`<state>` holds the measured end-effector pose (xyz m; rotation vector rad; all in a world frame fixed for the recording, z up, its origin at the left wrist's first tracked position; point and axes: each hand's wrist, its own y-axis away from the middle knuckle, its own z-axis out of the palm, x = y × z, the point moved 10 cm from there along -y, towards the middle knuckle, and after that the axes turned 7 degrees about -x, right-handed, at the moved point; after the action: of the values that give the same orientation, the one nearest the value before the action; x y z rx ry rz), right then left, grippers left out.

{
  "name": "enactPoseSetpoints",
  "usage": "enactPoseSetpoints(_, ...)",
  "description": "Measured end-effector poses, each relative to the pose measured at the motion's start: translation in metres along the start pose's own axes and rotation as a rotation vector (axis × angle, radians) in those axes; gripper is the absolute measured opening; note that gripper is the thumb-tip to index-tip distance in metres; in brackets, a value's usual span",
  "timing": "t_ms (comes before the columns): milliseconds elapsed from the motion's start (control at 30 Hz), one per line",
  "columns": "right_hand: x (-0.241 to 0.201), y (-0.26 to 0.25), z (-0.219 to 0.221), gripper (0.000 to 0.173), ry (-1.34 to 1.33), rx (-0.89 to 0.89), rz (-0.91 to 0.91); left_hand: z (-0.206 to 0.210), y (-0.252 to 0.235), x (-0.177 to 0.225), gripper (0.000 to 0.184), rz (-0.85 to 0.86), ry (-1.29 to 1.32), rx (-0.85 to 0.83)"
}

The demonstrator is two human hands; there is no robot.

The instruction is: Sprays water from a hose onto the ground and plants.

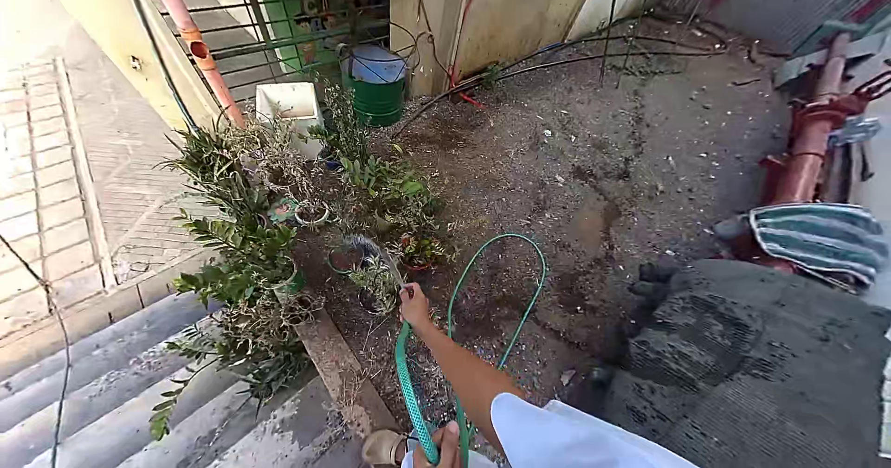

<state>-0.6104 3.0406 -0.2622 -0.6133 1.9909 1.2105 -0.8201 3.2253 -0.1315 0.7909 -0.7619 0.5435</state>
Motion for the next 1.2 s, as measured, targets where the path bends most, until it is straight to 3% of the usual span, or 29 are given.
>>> enactPoseSetpoints(167, -0.019, 0.008, 0.018, 0.041, 0.019, -0.065, -0.007, -0.03, 0.009, -0.006, 0.038, -0.05, -0.152, -0.01)
enactPoseSetpoints(267, 0.005, 0.014, 0.009, 0.04, -0.111, 0.033, 0.048, -0.043, 0.012, -0.003, 0.036, -0.078, -0.228, -0.018)
enactPoseSetpoints(400, 0.047, 0.037, 0.032, 0.038, -0.051, -0.102, 0.172, -0.049, 0.023, -0.001, 0.036, -0.078, -0.332, -0.055)
enactPoseSetpoints(533, 0.067, 0.057, 0.027, 0.038, -0.134, -0.026, 0.178, -0.043, 0.037, -0.007, 0.037, -0.095, -0.421, -0.11)
enactPoseSetpoints(967, 0.061, 0.082, 0.046, 0.037, -0.089, -0.085, 0.156, -0.049, 0.07, -0.011, 0.037, -0.065, -0.424, -0.093)
enactPoseSetpoints(1100, 0.061, 0.09, 0.038, 0.037, -0.116, 0.012, 0.151, -0.055, 0.075, -0.016, 0.037, -0.036, -0.371, -0.075)
enactPoseSetpoints(1200, 0.057, 0.096, 0.042, 0.038, -0.065, -0.008, 0.141, -0.054, 0.08, -0.017, 0.037, -0.019, -0.346, -0.088)
